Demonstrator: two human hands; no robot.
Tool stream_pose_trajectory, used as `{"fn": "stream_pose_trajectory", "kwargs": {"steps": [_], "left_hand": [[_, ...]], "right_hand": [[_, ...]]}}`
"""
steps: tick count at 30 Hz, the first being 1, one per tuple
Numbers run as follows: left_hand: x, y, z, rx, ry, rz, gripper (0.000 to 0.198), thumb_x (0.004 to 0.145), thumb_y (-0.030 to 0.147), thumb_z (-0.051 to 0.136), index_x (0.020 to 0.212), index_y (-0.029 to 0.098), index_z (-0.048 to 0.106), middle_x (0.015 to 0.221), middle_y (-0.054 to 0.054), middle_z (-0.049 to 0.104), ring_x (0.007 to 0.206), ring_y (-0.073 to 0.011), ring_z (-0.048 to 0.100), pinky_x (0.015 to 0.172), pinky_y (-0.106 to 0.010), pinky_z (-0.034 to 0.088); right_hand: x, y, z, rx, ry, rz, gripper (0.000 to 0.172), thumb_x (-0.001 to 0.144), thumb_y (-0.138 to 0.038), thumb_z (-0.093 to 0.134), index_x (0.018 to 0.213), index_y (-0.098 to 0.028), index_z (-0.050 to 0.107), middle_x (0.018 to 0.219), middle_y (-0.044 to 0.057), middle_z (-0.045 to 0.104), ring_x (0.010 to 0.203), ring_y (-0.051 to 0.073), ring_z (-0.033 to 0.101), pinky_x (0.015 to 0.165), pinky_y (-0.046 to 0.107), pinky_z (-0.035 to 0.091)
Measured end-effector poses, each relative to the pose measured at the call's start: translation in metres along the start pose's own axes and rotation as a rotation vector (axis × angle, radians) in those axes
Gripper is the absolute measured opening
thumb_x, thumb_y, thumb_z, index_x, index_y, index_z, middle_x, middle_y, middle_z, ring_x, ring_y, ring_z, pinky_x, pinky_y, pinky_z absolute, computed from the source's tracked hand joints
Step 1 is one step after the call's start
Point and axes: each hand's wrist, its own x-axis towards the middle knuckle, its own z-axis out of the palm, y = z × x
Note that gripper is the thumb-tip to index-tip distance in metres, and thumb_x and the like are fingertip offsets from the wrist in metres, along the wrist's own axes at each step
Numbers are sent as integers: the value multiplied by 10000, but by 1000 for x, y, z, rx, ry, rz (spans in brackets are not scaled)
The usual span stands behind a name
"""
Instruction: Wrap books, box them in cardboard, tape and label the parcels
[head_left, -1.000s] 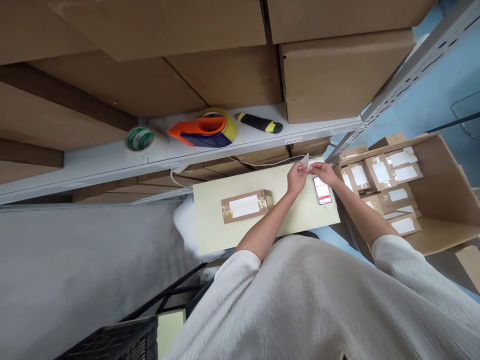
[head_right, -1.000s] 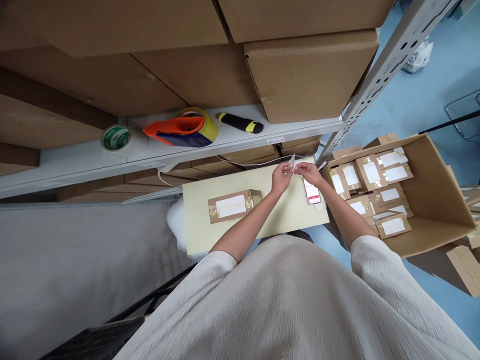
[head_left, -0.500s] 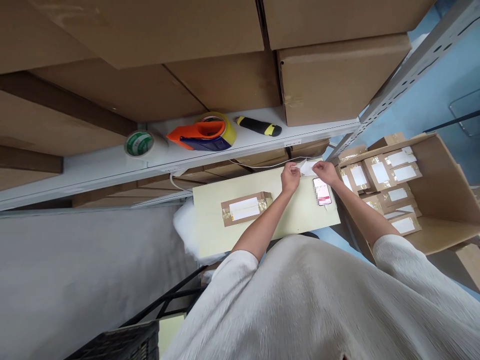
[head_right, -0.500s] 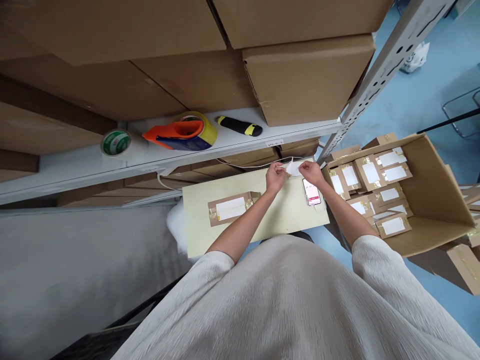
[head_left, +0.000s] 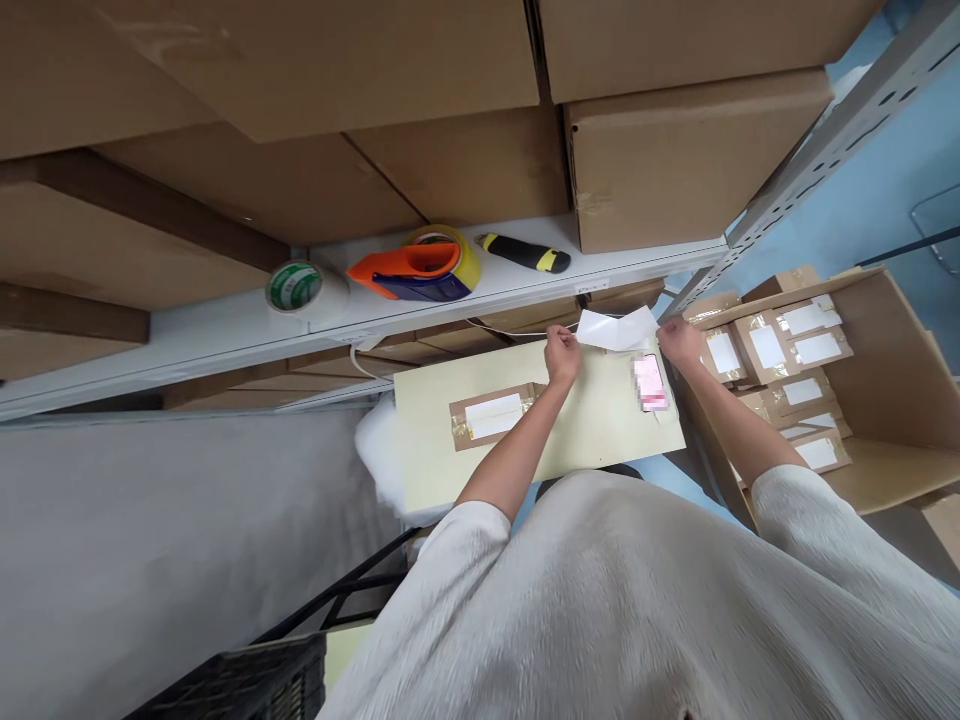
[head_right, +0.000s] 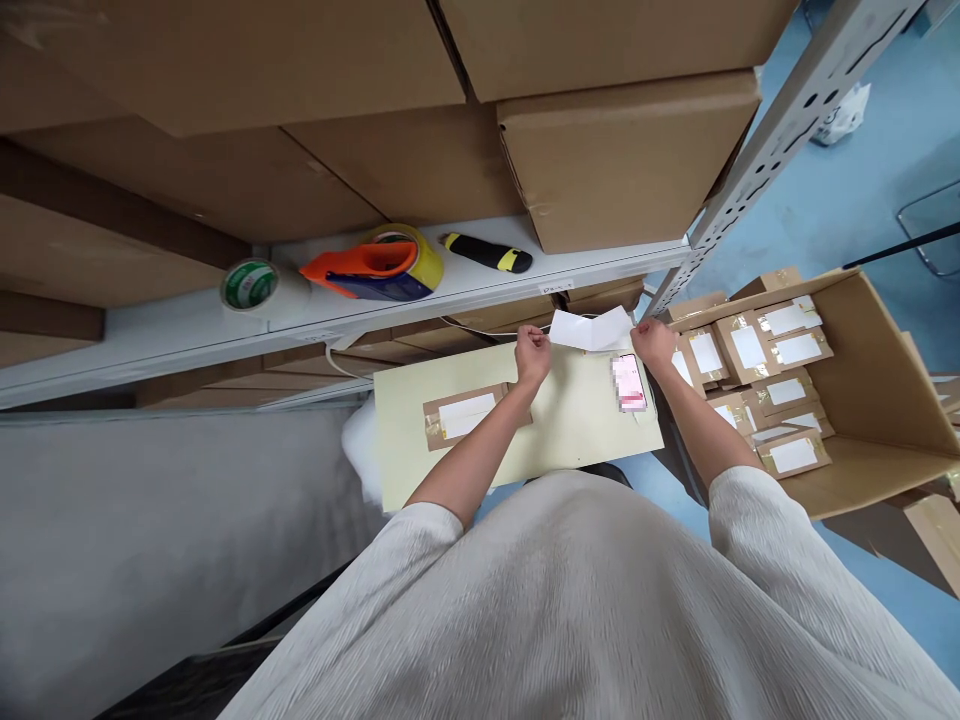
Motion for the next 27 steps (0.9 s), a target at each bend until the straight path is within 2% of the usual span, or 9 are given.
{"fn": "stream_pose_trajectory", "kwargs": {"steps": [8,15,18,23,27], "left_hand": [[1,0,-12,7,101,-11,285,875,95,647,932,295,452,803,50,560,783,-176,625,840,-314,477],[-1,0,-26,-34,124,13,323,842,42,638,950,287,458,846,47,572,845,-167,640,896,-301,480],[-5,1,-29,-49,108,29,325,839,32,629,966,284,469,869,42,595,849,-160,646,906,-293,491],[-15,2,-31,-83,90,47,287,861,78,639,1010,280,500,906,27,633,855,-151,660,886,-281,506],[-24,3,-39,-154,88,56,238,887,117,625,1028,271,512,924,12,642,876,-148,677,884,-280,526]], "right_hand": [[4,13,6,-38,39,31,156,835,-257,614,848,-192,755,878,174,784,941,346,703,957,467,451],[0,17,7,-66,39,41,199,871,-257,600,885,-177,782,901,197,783,1032,388,720,983,491,453],[-5,17,6,-72,22,31,232,885,-239,581,956,-164,789,984,210,786,1053,392,717,971,486,472],[-13,14,8,20,17,-78,370,916,-239,544,1217,-145,737,1261,225,741,1140,380,681,962,466,508],[-26,1,16,97,-21,-254,376,943,-277,530,1248,-157,716,1266,198,729,1146,366,670,1009,489,519]]}}
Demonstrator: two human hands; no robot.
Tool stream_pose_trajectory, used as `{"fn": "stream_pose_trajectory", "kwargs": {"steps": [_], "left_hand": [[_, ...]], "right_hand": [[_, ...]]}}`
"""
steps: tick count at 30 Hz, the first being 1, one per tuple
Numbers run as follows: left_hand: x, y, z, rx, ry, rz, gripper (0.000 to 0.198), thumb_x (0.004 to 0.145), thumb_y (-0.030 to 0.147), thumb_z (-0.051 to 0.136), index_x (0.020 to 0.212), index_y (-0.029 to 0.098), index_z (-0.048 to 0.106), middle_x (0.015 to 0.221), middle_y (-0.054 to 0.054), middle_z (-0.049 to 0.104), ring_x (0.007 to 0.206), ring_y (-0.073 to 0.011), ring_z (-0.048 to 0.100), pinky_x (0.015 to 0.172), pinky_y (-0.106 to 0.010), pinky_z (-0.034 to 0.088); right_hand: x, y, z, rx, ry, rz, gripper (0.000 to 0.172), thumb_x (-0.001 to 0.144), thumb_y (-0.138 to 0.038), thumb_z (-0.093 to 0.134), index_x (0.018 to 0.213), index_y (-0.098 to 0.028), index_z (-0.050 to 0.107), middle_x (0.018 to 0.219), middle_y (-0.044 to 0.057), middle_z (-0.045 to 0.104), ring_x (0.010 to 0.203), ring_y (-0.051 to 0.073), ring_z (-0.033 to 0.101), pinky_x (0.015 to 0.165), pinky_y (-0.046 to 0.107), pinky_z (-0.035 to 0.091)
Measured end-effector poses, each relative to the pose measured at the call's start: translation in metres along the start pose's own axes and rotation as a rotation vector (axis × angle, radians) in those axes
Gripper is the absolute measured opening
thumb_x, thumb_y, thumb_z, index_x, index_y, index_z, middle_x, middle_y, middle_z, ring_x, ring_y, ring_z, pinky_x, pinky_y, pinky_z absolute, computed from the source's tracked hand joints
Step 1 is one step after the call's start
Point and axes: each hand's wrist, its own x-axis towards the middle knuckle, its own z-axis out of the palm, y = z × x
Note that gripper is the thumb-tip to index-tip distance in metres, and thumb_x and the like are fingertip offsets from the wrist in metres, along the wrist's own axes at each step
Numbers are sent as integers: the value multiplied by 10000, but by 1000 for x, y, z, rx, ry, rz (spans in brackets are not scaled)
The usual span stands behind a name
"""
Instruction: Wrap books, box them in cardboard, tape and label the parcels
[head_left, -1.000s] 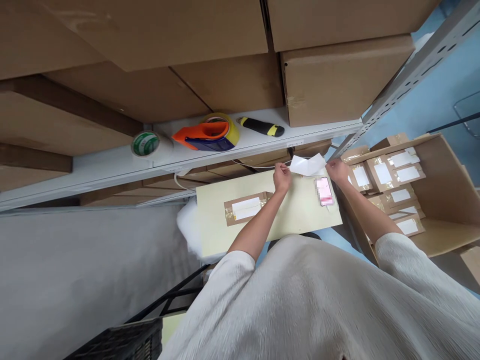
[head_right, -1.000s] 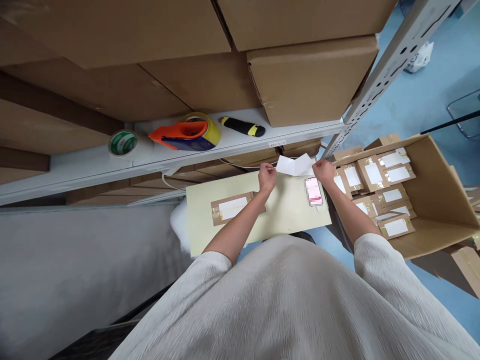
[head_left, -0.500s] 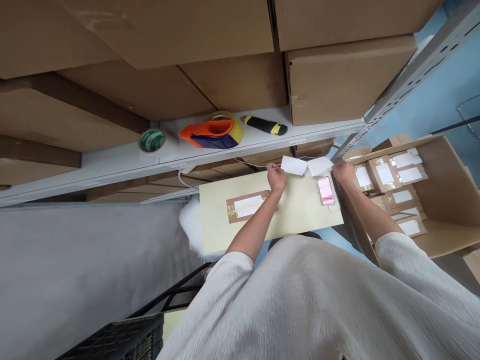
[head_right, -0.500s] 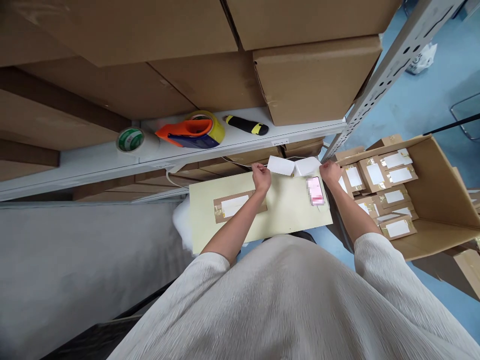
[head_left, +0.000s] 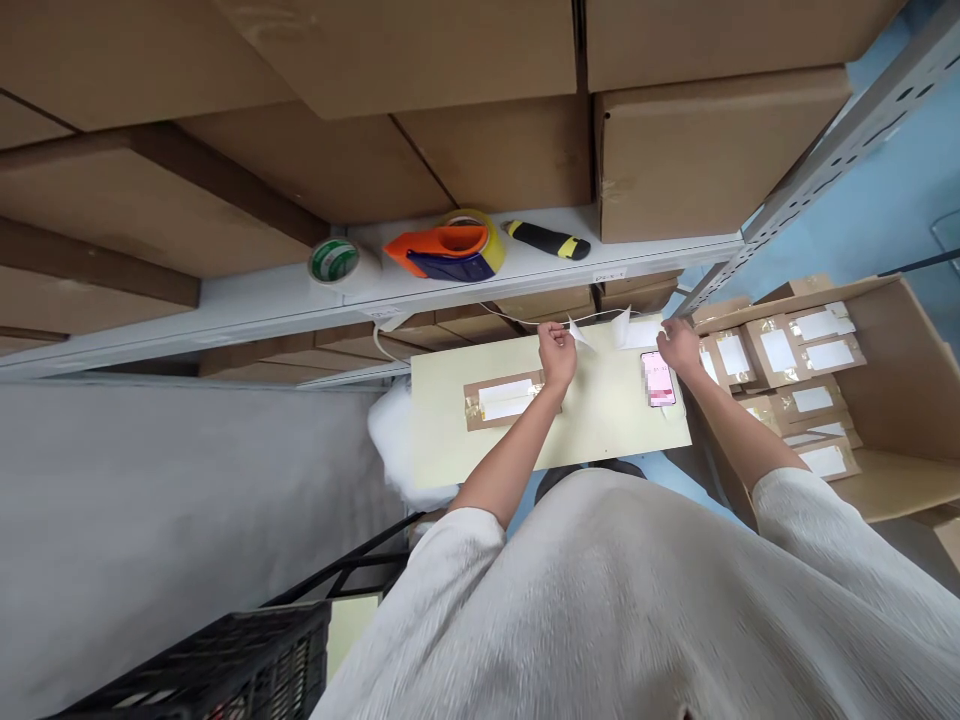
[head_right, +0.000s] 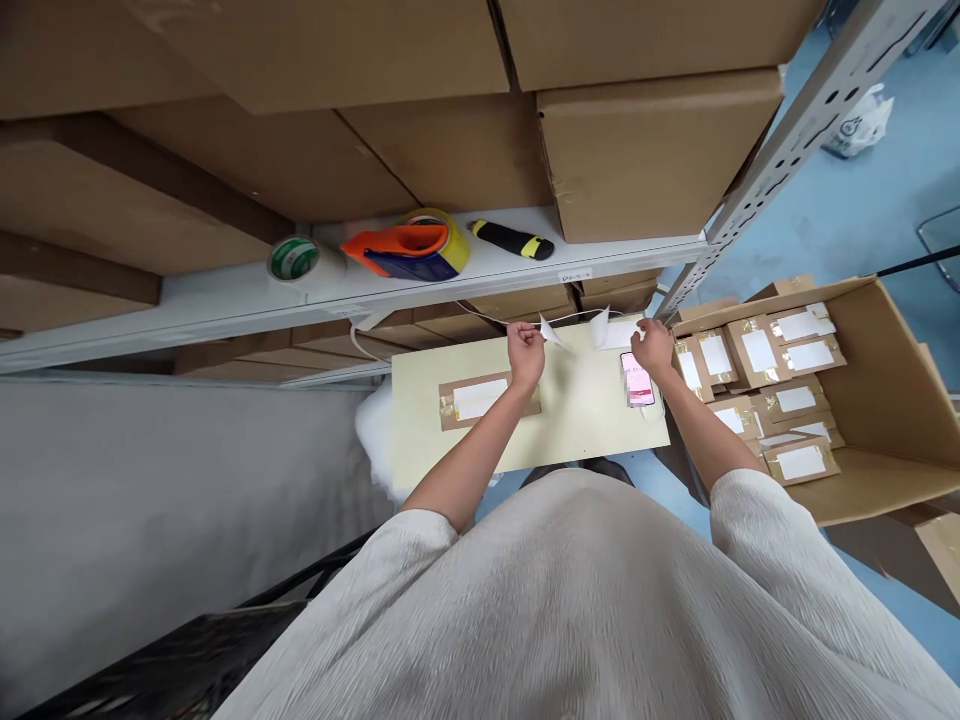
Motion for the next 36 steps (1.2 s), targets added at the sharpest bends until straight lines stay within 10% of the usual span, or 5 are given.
{"fn": "stream_pose_trajectory", "kwargs": {"steps": [12,18,27,36], "left_hand": [[-40,14,-74,-229,39,-149,218,907,229,637,1080,268,511,933,0,706,934,-189,779,832,-321,560],[-49,15,-137,-277,-23,-168,215,931,299,674,1087,265,530,991,-14,714,946,-177,771,821,-302,563],[-47,-9,-230,-121,-67,71,401,806,72,667,1158,253,602,1308,-62,703,1142,-188,695,975,-340,555],[-36,-48,-261,-93,-110,51,301,874,127,706,1146,231,631,1169,-73,734,1022,-177,697,937,-332,575]], "right_hand": [[-88,-118,60,403,-270,-404,640,732,-487,910,1263,-282,618,1349,97,637,1076,290,667,965,472,571],[-122,-172,65,433,-188,-458,194,897,-416,693,994,-274,603,1142,78,658,999,265,649,941,444,553],[-148,-220,62,542,-304,-331,199,817,-419,677,893,-256,589,863,1,659,792,198,597,779,355,518],[-166,-239,70,605,-479,-220,335,733,-472,756,920,-232,616,816,-12,647,758,177,574,681,302,444]]}}
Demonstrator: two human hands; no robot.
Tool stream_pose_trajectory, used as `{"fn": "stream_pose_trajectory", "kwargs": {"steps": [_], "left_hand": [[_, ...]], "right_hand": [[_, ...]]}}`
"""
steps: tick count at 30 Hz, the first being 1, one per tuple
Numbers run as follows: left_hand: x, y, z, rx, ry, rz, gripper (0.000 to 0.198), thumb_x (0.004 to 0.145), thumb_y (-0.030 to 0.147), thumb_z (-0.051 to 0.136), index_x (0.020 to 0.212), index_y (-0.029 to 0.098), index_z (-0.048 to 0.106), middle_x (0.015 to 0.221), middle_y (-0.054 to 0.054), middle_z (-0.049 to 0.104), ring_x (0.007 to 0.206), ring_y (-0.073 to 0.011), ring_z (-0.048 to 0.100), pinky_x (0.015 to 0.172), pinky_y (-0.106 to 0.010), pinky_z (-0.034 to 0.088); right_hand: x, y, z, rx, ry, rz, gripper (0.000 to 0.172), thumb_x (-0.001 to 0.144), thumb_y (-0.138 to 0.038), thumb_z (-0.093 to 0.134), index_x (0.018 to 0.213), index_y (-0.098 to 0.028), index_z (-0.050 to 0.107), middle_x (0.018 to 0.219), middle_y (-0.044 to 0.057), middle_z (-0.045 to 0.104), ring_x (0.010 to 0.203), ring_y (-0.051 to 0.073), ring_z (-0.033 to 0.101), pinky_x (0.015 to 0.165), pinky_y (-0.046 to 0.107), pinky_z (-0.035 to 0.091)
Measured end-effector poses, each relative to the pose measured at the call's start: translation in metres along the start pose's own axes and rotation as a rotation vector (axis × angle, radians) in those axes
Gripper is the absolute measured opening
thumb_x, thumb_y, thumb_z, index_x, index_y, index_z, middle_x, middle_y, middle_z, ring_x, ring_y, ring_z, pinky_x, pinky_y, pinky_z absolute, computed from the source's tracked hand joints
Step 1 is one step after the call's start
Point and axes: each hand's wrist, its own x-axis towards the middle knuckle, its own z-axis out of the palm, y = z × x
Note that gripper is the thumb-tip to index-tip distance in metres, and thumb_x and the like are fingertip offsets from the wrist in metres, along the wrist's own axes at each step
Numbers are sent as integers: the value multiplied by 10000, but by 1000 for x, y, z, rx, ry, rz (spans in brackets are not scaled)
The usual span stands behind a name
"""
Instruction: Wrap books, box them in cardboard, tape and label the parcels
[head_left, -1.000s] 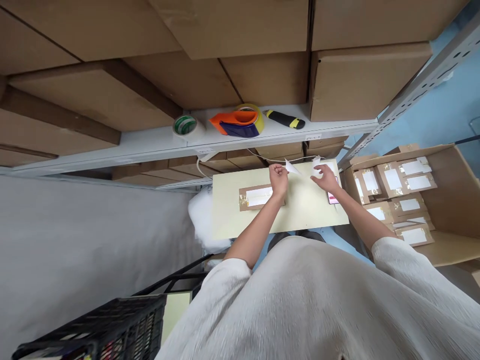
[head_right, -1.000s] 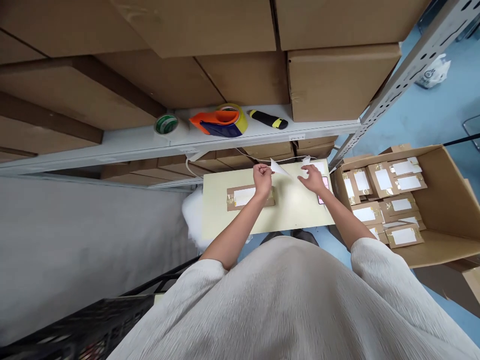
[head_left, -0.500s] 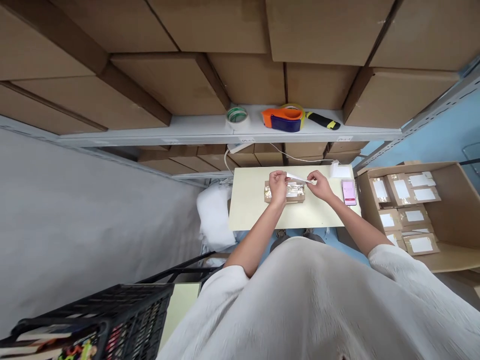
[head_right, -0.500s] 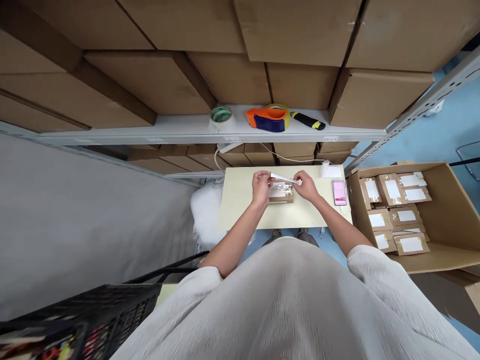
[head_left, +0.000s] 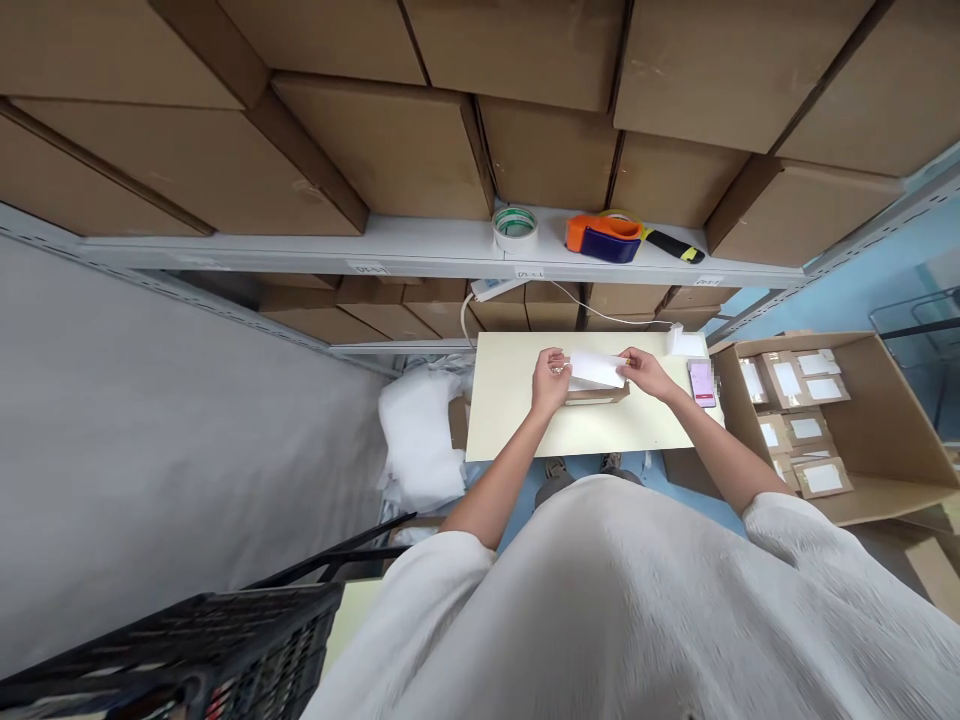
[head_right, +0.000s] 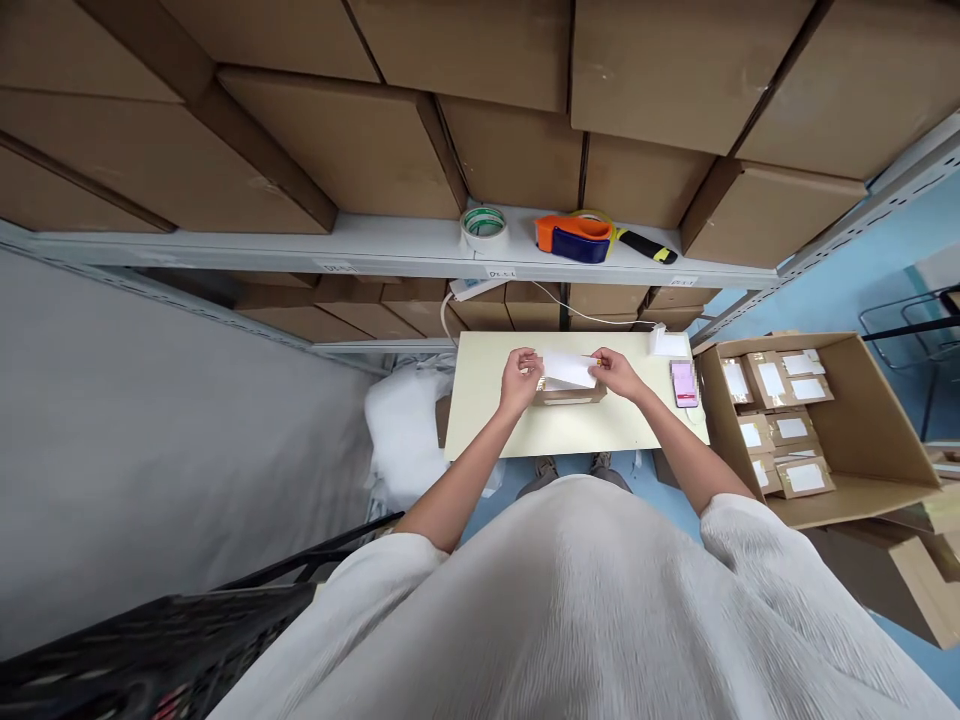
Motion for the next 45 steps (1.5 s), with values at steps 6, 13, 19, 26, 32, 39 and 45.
{"fn": "stream_pose_trajectory", "kwargs": {"steps": [6,13,19,26,32,39,45], "left_hand": [[3,-16,-7,40,-77,-77,230,890,117,670,1097,216,665,936,-24,725,895,-166,699,910,-323,575],[2,-35,-2,244,-84,-144,239,894,113,677,1095,241,662,912,-13,755,880,-192,734,878,-326,566],[8,-36,-2,522,-128,-159,230,967,174,652,1167,283,623,980,3,795,998,-231,753,937,-365,514],[11,-33,0,687,-164,-108,251,997,181,611,1221,293,595,1027,-11,806,1106,-253,733,1043,-402,441],[10,-36,2,740,-175,-98,249,998,186,604,1221,295,580,1064,-23,804,1160,-267,714,1055,-400,429],[10,-39,3,709,-171,-52,261,969,154,628,1196,279,597,1010,-61,787,1135,-312,708,1060,-443,417],[8,-38,2,792,-219,38,251,994,148,564,1220,249,602,1022,-97,760,1145,-325,683,1089,-474,407]], "right_hand": [[4,9,8,29,9,80,357,708,-481,758,917,-228,615,791,-24,635,748,167,571,679,293,440],[18,34,22,-170,238,227,338,702,-343,717,1015,-245,632,756,-49,608,754,192,604,754,342,517],[26,48,37,-321,289,178,411,738,-270,665,1148,-257,639,906,-24,667,816,195,641,880,378,555],[29,58,42,-441,261,88,428,772,-225,623,1200,-241,624,947,10,651,834,215,627,880,403,561],[28,64,42,-469,228,72,404,806,-227,597,1210,-234,610,981,27,645,824,223,614,877,418,566],[29,71,46,-575,207,51,442,840,-201,562,1280,-230,599,1069,66,647,886,243,617,864,418,563],[28,75,50,-651,193,31,477,875,-213,554,1351,-240,581,1147,98,632,888,277,611,836,453,569]]}}
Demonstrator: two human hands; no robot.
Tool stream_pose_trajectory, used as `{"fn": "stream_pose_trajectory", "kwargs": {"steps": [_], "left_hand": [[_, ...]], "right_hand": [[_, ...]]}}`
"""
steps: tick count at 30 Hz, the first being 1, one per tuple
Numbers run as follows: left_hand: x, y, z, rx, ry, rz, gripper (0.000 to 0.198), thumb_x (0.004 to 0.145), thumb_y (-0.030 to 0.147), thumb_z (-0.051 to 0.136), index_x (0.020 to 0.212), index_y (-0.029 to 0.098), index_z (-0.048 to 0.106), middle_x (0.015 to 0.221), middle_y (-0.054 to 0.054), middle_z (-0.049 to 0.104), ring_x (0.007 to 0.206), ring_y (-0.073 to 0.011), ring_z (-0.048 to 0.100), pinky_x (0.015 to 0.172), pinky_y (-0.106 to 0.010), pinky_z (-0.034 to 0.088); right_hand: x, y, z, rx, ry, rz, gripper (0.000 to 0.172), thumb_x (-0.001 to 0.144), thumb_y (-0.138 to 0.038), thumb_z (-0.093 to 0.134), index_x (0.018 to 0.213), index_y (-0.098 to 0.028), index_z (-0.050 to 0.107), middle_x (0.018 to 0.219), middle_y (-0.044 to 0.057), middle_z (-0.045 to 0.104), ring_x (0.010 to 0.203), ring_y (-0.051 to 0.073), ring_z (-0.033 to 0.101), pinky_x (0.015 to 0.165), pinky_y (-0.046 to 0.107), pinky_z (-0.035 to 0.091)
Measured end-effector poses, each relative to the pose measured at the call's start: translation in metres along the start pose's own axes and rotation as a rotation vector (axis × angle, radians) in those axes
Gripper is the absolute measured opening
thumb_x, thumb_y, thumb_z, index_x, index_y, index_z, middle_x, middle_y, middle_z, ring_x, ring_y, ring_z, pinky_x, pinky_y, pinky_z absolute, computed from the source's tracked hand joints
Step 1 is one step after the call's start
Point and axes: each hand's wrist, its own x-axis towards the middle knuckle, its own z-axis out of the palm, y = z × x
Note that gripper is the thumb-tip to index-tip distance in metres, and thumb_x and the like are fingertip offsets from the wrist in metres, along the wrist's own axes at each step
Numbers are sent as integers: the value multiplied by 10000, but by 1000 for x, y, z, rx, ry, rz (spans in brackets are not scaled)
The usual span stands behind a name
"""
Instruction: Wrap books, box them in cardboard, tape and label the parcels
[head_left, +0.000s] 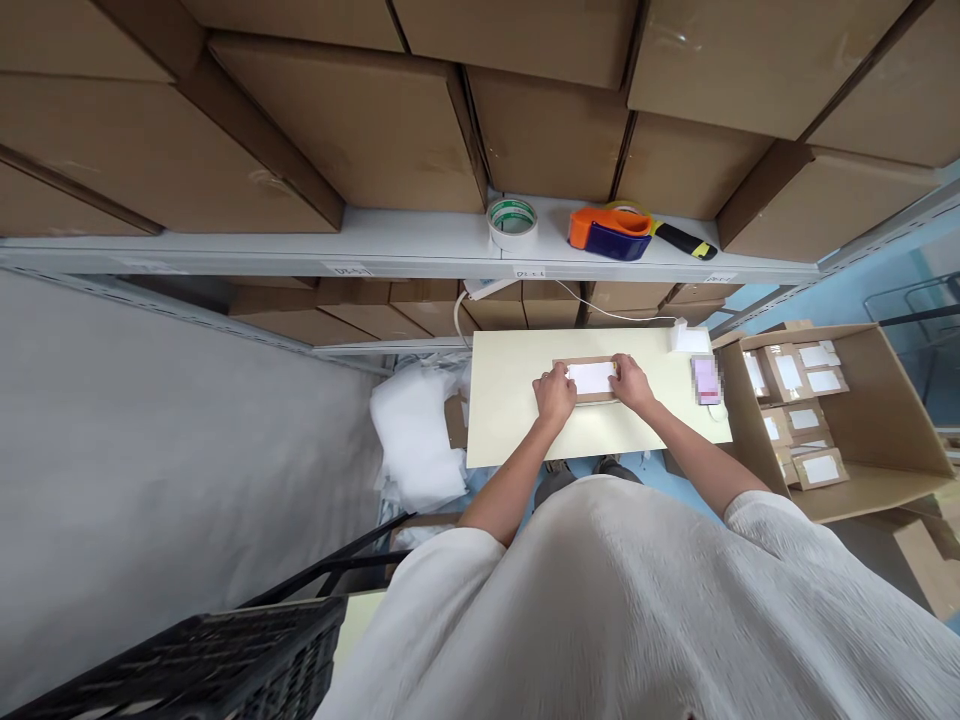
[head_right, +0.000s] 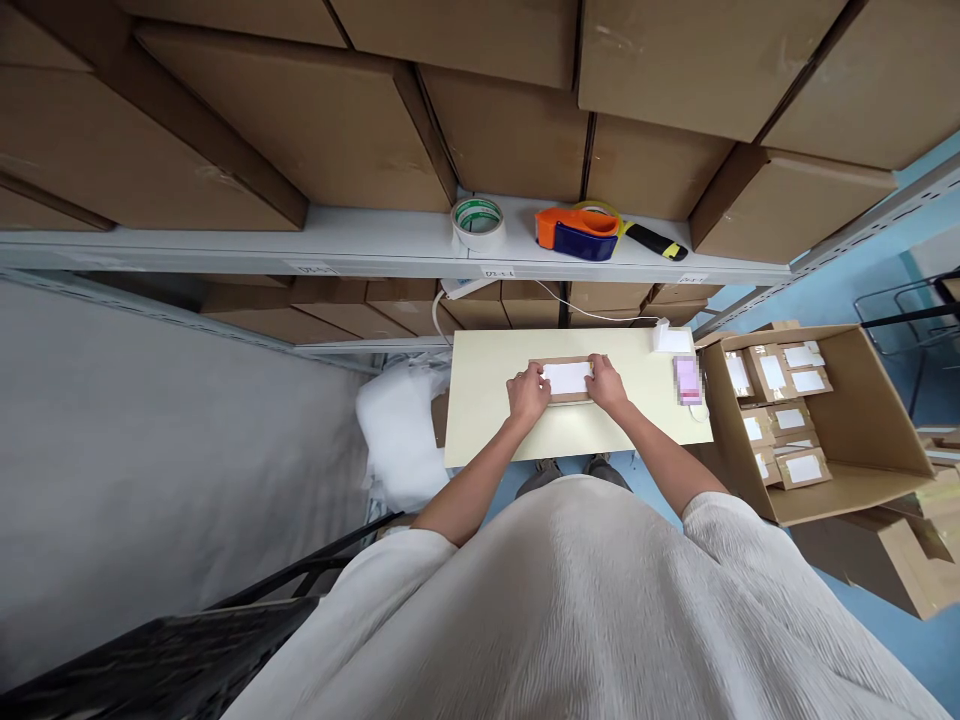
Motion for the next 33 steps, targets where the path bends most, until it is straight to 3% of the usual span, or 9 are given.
{"fn": "stream_pose_trajectory", "kwargs": {"steps": [4,7,10,12,15,19,29,33], "left_hand": [[-4,-1,-3,79,1,58,267,1010,186,543,1264,226,616,1227,-161,726,1249,-350,635,1113,-499,425],[-9,-4,-4,122,-28,228,365,1011,157,479,1330,214,648,1446,-182,660,1421,-352,554,1201,-508,397],[-17,-10,0,148,-131,447,539,1019,136,409,1527,201,581,1650,-147,553,1598,-302,424,1337,-492,267],[-21,-15,4,185,-188,496,634,1029,168,402,1661,189,455,1740,-131,460,1677,-288,309,1389,-513,157],[-23,-23,10,243,-244,511,731,1036,261,436,1749,180,302,1814,-122,325,1725,-292,173,1409,-550,51],[-22,-29,14,287,-246,502,816,1016,338,504,1764,141,243,1842,-157,215,1734,-309,114,1408,-563,-24],[-27,-30,16,354,-166,337,944,977,330,578,1777,111,127,1849,-225,76,1734,-372,2,1364,-682,-61],[-28,-34,15,304,-182,224,972,957,420,645,1769,141,189,1852,-229,62,1727,-421,36,1368,-681,39]], "right_hand": [[-5,-5,-1,-125,18,9,438,942,-229,554,1379,-222,592,1307,159,616,1063,334,619,920,484,558],[-14,-11,1,-200,27,-57,396,997,-245,523,1369,-166,632,1389,211,604,1258,394,568,1060,555,505],[-27,-15,9,-198,-30,-223,446,1078,-326,450,1450,-158,629,1517,213,583,1443,401,489,1187,602,419],[-36,-15,16,-200,-99,-329,542,1109,-408,421,1587,-184,541,1670,185,493,1583,375,375,1281,605,324],[-44,-13,24,-234,-191,-391,699,1111,-506,417,1734,-196,346,1813,150,303,1699,338,188,1363,599,172],[-46,-9,33,-265,-193,-357,819,1095,-569,426,1774,-155,229,1840,164,206,1721,339,120,1383,607,89],[-47,5,36,-276,-30,-143,921,1059,-655,407,1765,-102,198,1833,247,153,1718,397,76,1345,704,-2],[-49,10,33,-221,20,-46,916,1035,-696,428,1753,-159,238,1839,239,132,1705,443,78,1312,758,27]]}}
